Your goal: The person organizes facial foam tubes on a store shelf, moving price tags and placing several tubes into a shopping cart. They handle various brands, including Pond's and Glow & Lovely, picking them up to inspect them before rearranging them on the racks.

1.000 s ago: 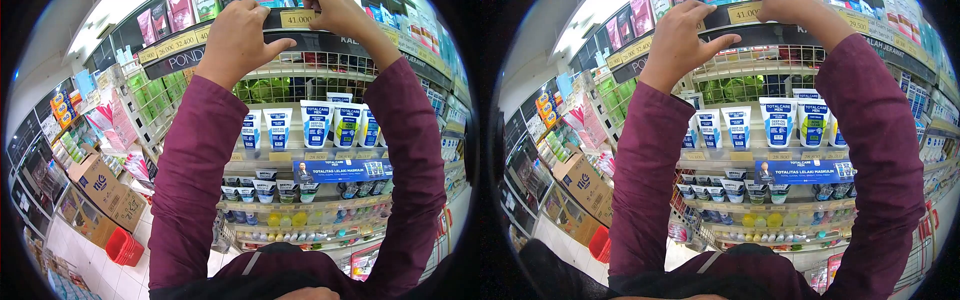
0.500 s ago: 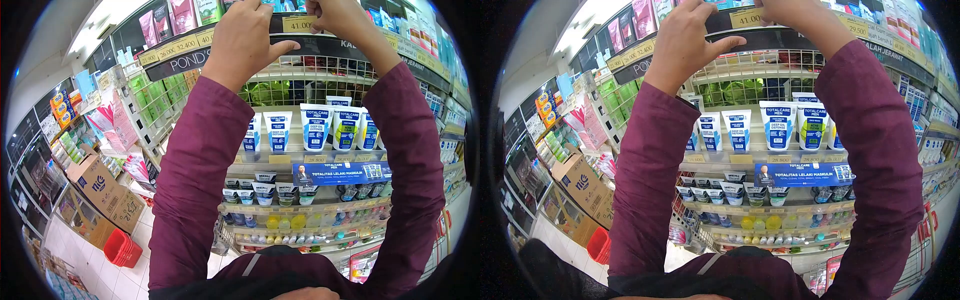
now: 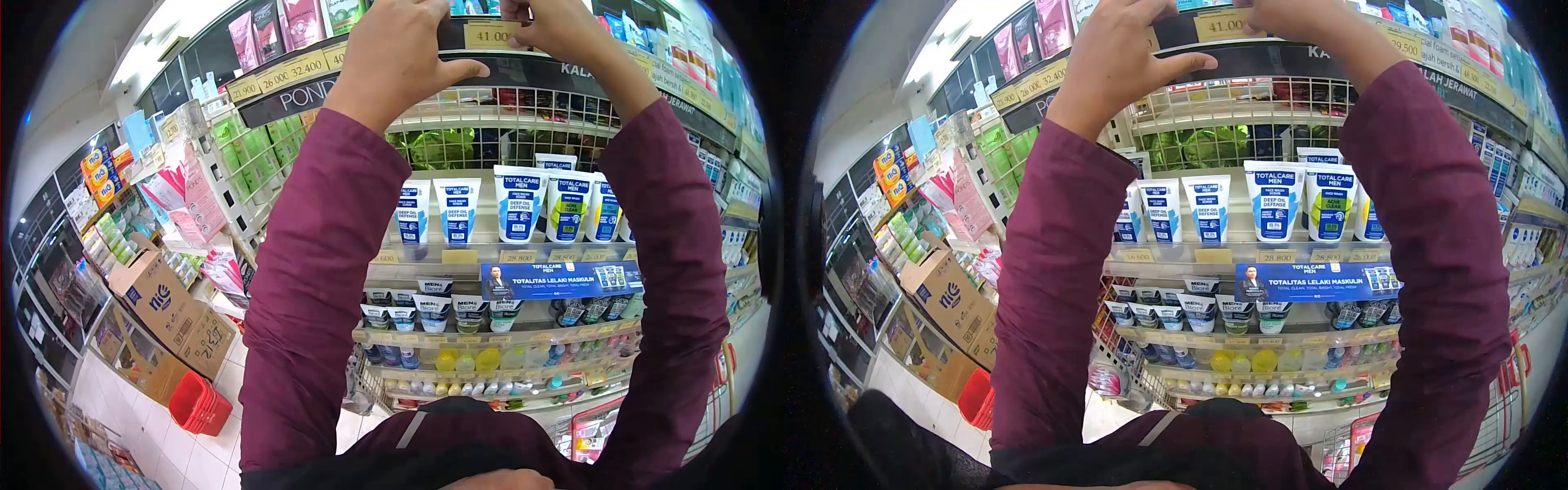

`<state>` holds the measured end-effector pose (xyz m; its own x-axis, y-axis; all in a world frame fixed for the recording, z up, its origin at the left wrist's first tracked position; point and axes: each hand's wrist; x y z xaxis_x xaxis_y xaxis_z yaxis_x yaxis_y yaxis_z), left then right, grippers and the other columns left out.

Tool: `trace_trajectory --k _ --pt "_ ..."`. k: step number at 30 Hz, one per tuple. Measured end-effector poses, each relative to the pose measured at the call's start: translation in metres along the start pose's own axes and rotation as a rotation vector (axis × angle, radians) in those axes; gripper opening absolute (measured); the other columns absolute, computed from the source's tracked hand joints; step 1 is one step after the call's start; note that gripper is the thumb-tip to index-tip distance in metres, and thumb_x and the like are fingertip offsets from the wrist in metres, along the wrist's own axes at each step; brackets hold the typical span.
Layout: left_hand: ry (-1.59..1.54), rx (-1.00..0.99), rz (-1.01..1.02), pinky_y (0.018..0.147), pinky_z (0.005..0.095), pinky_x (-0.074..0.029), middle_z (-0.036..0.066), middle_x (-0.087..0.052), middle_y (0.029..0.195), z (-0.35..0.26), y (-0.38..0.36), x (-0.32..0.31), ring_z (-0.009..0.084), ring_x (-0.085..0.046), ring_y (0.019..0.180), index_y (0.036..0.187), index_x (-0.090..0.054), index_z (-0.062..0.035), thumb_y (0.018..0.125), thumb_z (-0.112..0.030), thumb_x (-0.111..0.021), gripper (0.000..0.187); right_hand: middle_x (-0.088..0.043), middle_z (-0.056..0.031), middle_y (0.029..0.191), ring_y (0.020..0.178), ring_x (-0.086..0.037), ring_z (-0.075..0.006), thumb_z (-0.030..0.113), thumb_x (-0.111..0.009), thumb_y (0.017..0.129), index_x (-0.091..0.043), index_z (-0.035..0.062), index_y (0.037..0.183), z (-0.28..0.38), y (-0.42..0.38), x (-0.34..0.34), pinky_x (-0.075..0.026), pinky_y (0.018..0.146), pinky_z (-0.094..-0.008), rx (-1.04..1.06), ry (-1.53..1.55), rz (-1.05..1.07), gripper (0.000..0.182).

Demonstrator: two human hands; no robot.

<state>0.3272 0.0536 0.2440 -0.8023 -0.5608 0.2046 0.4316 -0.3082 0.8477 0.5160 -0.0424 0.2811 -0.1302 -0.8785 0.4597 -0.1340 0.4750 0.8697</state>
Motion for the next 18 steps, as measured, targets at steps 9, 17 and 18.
trace_trajectory --k 9,17,18 --pt "-0.158 0.047 0.030 0.083 0.0418 -0.048 0.018 -0.058 0.091 0.010 0.004 0.002 0.0345 -0.058 0.092 0.088 -0.066 0.0046 0.063 -0.031 -0.089 0.049 -0.070 -0.0203 0.084 0.084 -0.069 -0.0356 -0.003 -0.065 0.069 -0.072 0.0019 0.086 0.022 0.000 -0.005 -0.053 0.072 -0.0418 -0.109 0.045 0.033 0.019" --pt "-0.082 0.048 0.135 0.082 0.0419 -0.050 0.017 -0.063 0.090 0.023 0.002 0.018 0.0344 -0.061 0.091 0.088 -0.068 0.0033 0.066 -0.013 -0.085 0.033 -0.069 -0.0227 0.090 0.091 -0.067 -0.0390 -0.002 -0.065 0.071 -0.071 0.0009 0.086 0.027 0.000 -0.008 -0.052 0.077 -0.0451 -0.034 -0.020 0.027 0.016" --pt "-0.083 0.048 0.136 0.082 0.0419 -0.050 0.017 -0.063 0.090 0.022 0.001 0.019 0.0344 -0.061 0.091 0.088 -0.068 0.0033 0.066 -0.013 -0.085 0.033 -0.068 -0.0229 0.091 0.093 -0.066 -0.0390 -0.001 -0.065 0.072 -0.070 0.0006 0.085 0.025 0.001 -0.010 -0.052 0.079 -0.0452 0.008 -0.029 0.007 0.014"
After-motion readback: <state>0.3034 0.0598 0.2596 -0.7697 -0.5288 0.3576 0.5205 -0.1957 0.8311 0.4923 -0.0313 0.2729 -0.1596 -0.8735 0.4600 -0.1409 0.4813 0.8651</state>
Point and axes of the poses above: each hand's wrist, its own y-axis towards the middle knuckle, its own x-axis out of the back of the hand, z = x × y
